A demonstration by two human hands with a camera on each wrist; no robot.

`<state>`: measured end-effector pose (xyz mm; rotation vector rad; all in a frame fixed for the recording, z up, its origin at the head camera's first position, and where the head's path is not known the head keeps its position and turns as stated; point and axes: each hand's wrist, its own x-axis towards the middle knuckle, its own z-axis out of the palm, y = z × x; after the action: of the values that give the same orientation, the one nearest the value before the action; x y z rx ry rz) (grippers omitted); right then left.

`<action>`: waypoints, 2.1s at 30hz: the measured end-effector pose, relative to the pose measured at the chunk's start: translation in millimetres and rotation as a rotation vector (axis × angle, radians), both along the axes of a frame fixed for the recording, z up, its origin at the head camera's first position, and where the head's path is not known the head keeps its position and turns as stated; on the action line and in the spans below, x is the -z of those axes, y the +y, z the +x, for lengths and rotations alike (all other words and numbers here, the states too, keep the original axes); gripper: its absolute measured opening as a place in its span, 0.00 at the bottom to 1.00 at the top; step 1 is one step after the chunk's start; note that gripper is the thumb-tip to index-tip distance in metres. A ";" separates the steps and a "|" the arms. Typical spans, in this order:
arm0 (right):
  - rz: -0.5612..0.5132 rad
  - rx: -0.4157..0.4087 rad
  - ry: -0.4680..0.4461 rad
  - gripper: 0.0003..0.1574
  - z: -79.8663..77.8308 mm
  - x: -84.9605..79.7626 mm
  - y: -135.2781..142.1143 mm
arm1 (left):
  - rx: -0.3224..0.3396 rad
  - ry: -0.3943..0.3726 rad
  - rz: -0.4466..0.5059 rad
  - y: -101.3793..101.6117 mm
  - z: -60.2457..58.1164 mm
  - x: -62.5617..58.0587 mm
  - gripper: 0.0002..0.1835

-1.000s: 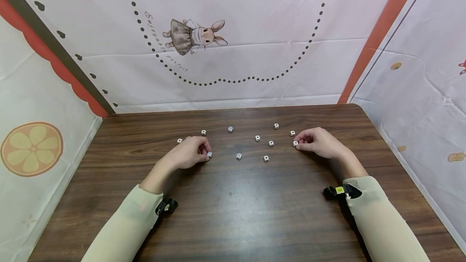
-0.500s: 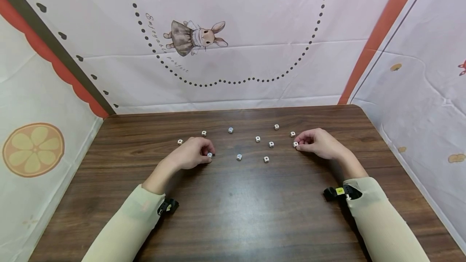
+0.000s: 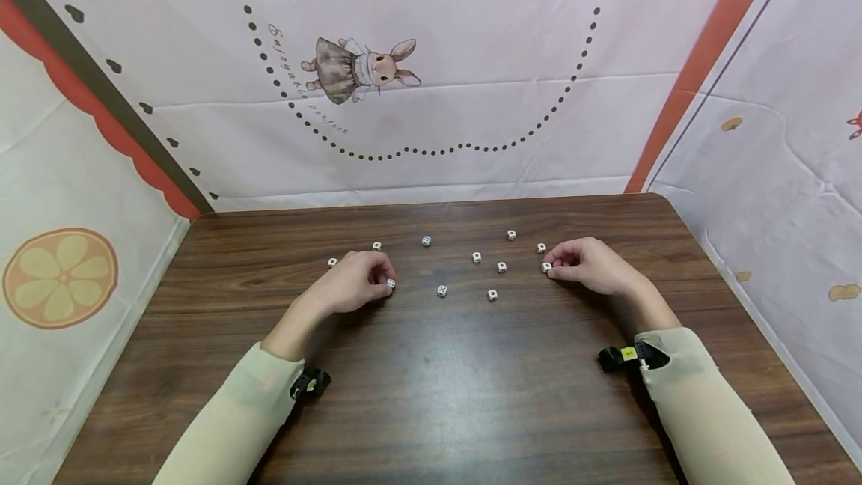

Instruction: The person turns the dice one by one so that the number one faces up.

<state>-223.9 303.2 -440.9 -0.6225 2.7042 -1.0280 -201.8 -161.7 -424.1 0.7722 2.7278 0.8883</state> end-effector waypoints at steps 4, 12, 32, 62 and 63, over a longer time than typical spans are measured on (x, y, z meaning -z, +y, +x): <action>0.002 0.004 0.002 0.06 -0.2 0.3 0.4 | 0.009 0.002 -0.006 -1.2 -1.2 0.9 0.07; -0.003 0.002 -0.004 0.05 -0.5 1.0 0.5 | 0.003 -0.020 -0.022 -3.9 -1.9 2.1 0.07; -0.006 0.000 -0.004 0.05 0.4 1.1 1.1 | -0.037 -0.020 -0.050 1.1 -0.3 2.0 0.15; 0.002 -0.001 0.003 0.04 -1.6 1.8 1.3 | 0.011 -0.007 -0.086 1.0 -3.1 2.1 0.06; 0.001 -0.002 0.004 0.04 -1.6 1.5 1.1 | 0.010 -0.008 -0.085 1.0 -3.1 2.1 0.06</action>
<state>-225.5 304.3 -442.4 -0.6274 2.7068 -1.0263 -204.9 -160.7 -426.2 0.7633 2.7324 0.7660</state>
